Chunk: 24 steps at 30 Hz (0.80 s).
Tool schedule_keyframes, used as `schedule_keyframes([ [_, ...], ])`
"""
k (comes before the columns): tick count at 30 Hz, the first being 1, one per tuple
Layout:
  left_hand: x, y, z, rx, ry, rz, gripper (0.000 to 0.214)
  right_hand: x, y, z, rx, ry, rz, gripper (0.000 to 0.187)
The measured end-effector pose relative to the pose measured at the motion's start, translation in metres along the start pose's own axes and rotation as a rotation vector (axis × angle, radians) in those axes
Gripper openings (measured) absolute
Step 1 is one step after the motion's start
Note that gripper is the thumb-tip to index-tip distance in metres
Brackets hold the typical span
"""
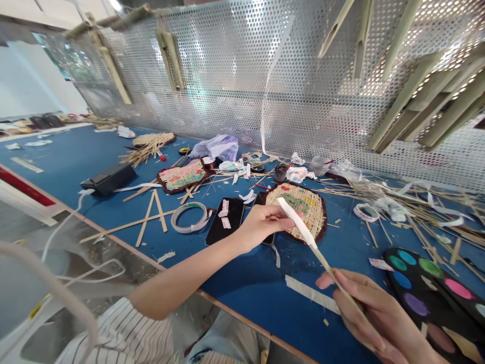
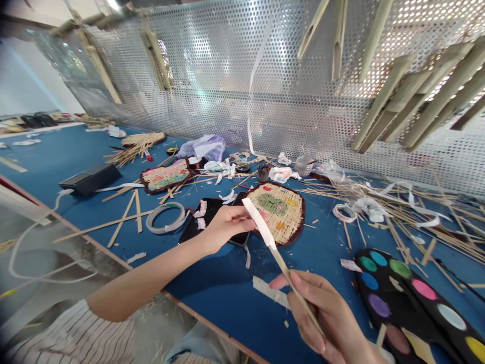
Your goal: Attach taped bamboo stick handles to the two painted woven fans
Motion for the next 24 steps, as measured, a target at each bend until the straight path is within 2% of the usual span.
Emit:
schedule_keyframes([
  [3,-0.003,-0.003,-0.005,-0.033,0.023,-0.001,0.031,-0.003,-0.002,0.001,0.045,-0.042,-0.046,0.041],
  [6,-0.006,-0.007,-0.011,-0.035,0.016,-0.008,0.027,-0.007,-0.005,0.003,0.08,-0.185,-0.11,0.041],
  [11,-0.009,-0.009,-0.016,-0.035,0.043,-0.02,0.021,-0.007,-0.005,0.002,0.104,-0.305,-0.124,0.043],
  [14,-0.007,-0.007,-0.015,-0.009,-0.028,-0.004,0.02,-0.005,-0.003,0.0,0.116,-0.285,-0.093,0.047],
  [19,-0.005,-0.004,-0.013,0.002,-0.15,0.075,0.028,-0.003,-0.003,0.001,0.114,-0.144,-0.136,0.041],
  [24,-0.005,-0.006,-0.012,-0.023,0.025,0.044,0.024,-0.001,-0.001,0.004,0.048,-0.102,-0.048,0.042],
])
Point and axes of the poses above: each hand's wrist, its own y-axis towards the middle knuckle, its own x-axis out of the back of the hand, z = x × y, the point moved 2 cm from there along y, towards the middle knuckle, and after that the axes turned 4 degrees about z, right-handed, at the moved point
